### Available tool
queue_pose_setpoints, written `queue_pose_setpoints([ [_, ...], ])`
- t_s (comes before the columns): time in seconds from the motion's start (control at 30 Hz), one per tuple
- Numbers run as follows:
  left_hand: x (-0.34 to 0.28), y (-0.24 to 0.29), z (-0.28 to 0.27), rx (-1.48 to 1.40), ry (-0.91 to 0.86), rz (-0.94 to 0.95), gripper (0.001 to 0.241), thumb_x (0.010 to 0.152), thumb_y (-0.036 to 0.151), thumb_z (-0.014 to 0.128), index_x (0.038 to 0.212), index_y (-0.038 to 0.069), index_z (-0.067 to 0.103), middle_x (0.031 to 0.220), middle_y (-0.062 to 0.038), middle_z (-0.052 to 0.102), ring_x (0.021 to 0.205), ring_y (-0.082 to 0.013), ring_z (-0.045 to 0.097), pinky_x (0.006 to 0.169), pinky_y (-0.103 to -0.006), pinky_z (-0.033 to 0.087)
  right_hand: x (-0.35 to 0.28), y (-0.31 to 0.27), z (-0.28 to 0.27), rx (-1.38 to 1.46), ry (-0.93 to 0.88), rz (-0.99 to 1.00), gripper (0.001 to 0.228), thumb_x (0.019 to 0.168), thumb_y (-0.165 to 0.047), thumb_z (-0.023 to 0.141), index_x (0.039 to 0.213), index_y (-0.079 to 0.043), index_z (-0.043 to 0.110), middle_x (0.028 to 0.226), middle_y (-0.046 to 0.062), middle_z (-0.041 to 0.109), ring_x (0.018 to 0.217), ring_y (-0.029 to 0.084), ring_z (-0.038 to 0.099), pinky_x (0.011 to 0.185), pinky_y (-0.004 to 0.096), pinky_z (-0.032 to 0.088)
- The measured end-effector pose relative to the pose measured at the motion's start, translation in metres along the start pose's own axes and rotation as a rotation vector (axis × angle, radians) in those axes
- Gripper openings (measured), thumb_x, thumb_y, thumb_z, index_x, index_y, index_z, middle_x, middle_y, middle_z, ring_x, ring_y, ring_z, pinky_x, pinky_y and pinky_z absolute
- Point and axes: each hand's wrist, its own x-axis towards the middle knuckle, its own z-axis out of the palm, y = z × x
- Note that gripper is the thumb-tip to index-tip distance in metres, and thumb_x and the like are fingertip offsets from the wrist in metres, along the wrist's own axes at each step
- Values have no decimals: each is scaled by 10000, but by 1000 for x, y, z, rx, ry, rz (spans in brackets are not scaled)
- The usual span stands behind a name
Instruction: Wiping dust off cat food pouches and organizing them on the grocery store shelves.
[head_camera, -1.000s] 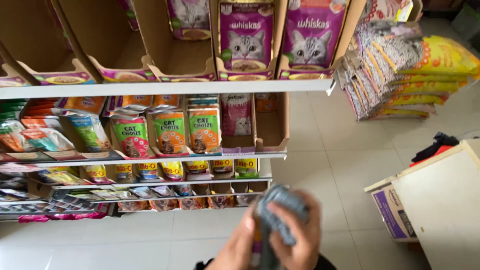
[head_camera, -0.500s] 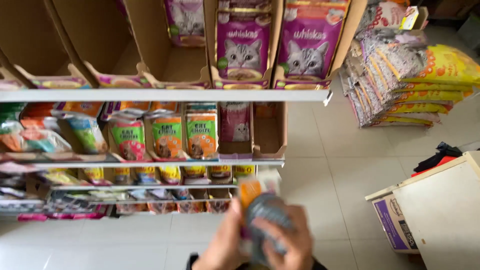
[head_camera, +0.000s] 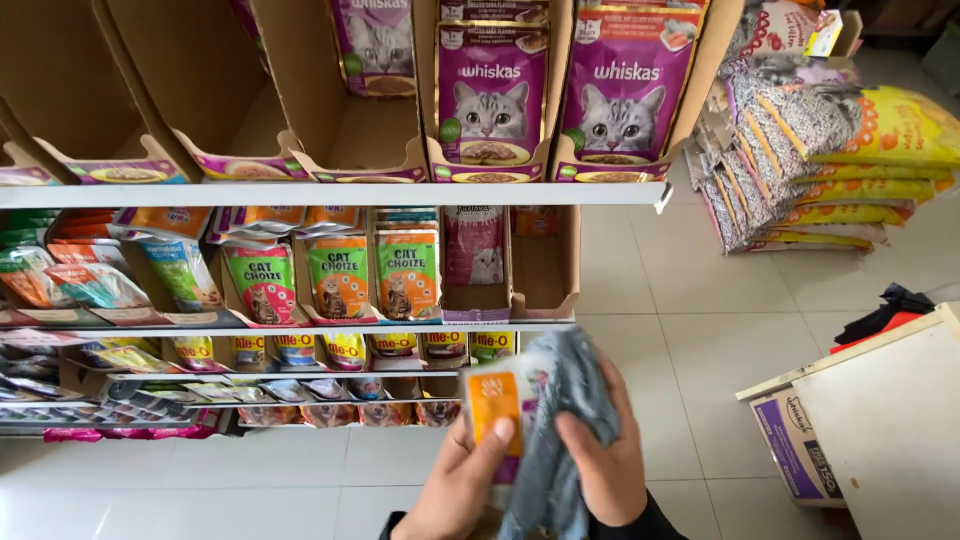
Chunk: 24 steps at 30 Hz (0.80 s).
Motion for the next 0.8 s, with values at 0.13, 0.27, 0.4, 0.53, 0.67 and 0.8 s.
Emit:
queue_pose_setpoints([
  [0.13, 7, 8, -2, -58, 116, 105, 292, 954, 135, 627, 1179, -45, 674, 1094, -242, 781, 869, -310, 727, 745, -392, 600, -12, -3, 11, -13, 74, 123, 803, 746, -115, 751, 1487, 5, 464, 1391, 199, 649, 1198, 281, 656, 1054, 389, 520],
  [0.27, 6, 11, -4, -47, 142, -13, 300, 951, 165, 663, 1202, 2, 681, 987, -140, 704, 789, -227, 633, 691, -348, 496, -2, 11, -20, -212, 316, 286, 761, 743, -137, 731, 1476, -107, 526, 1338, 150, 710, 1155, 266, 687, 1001, 391, 551],
  [0.4, -18, 53, 12, 363, -292, -330, 514, 963, 315, 601, 1449, 146, 578, 1238, -70, 750, 924, -151, 728, 778, -263, 608, 29, -9, -60, -361, 484, -271, 707, 811, -175, 709, 1468, -42, 487, 1382, 141, 627, 1210, 190, 605, 1064, 322, 483],
  [0.53, 3, 22, 4, 192, -23, -141, 549, 917, 278, 641, 1436, 100, 630, 1264, -46, 736, 1052, -133, 656, 951, -273, 495, 0, -16, -46, -739, 403, -490, 687, 828, -187, 718, 1436, 66, 521, 1400, 215, 570, 1263, 300, 578, 1084, 395, 461],
  [0.67, 10, 28, 18, -10, -8, -75, 520, 981, 372, 474, 1376, 74, 636, 1144, -148, 759, 891, -246, 701, 765, -386, 562, -24, -1, -5, -874, -263, -800, 373, 935, -221, 568, 1294, -135, 624, 1496, 268, 486, 1424, 452, 468, 1182, 559, 372],
  [0.8, 7, 60, 33, -202, -56, -153, 854, 927, 609, 335, 1382, -56, 618, 1269, -269, 709, 1062, -361, 689, 958, -427, 544, -48, 16, 10, -976, -381, -859, 418, 820, -94, 536, 1161, -180, 761, 1381, 193, 626, 1135, 354, 620, 1006, 477, 538],
])
